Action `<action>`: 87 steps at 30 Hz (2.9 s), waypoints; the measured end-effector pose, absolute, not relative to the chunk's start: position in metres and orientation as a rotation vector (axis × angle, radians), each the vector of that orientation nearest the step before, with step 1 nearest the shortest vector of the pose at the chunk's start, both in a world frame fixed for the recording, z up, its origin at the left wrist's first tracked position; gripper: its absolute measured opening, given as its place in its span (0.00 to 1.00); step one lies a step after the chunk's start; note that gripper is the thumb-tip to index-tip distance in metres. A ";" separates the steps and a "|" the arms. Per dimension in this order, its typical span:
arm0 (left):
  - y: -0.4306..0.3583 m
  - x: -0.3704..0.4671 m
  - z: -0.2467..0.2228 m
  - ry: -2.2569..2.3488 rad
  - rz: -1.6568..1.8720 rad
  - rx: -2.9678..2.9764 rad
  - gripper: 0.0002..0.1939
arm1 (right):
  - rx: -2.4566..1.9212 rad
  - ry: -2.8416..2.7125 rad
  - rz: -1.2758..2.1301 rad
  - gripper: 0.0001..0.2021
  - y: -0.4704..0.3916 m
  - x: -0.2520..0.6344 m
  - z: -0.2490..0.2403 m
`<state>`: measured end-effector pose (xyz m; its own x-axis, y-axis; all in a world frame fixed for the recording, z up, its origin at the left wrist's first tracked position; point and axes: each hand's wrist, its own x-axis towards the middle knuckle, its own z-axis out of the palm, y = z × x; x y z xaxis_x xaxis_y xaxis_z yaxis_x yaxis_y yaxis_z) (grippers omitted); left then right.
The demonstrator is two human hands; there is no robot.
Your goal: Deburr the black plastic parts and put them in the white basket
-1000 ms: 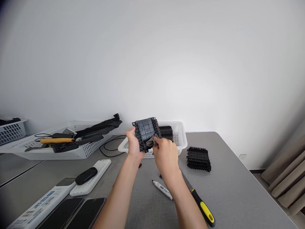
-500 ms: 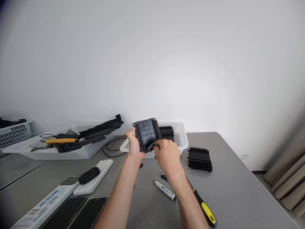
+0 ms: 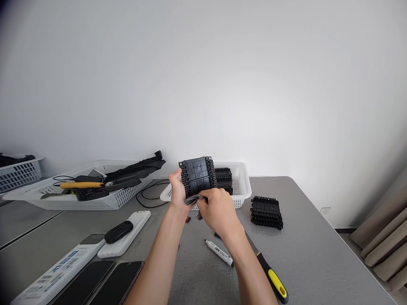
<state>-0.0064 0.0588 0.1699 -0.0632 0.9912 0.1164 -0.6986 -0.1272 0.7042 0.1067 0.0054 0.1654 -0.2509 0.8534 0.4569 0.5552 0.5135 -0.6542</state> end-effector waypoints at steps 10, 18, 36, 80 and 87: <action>0.057 -0.014 0.171 0.512 1.476 0.688 0.26 | -0.966 -1.443 0.646 0.17 0.005 0.135 0.170; 0.063 -0.007 0.149 0.437 1.297 0.796 0.28 | -0.898 -1.473 0.265 0.20 0.010 0.131 0.165; 0.048 0.014 0.155 0.364 1.247 0.881 0.23 | -1.158 -1.379 -0.158 0.17 0.000 0.101 0.162; 0.059 0.002 0.163 0.468 1.444 0.800 0.28 | -1.474 -1.992 0.255 0.16 -0.015 0.111 0.169; 0.059 -0.004 0.161 0.457 1.383 0.774 0.29 | -1.082 -1.547 0.360 0.14 -0.007 0.135 0.174</action>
<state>-0.0038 0.0592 0.1611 0.1592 0.9760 0.1484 -0.6955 0.0042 0.7186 0.1354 -0.0074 0.1744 0.0823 0.7851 0.6139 0.4331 0.5266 -0.7315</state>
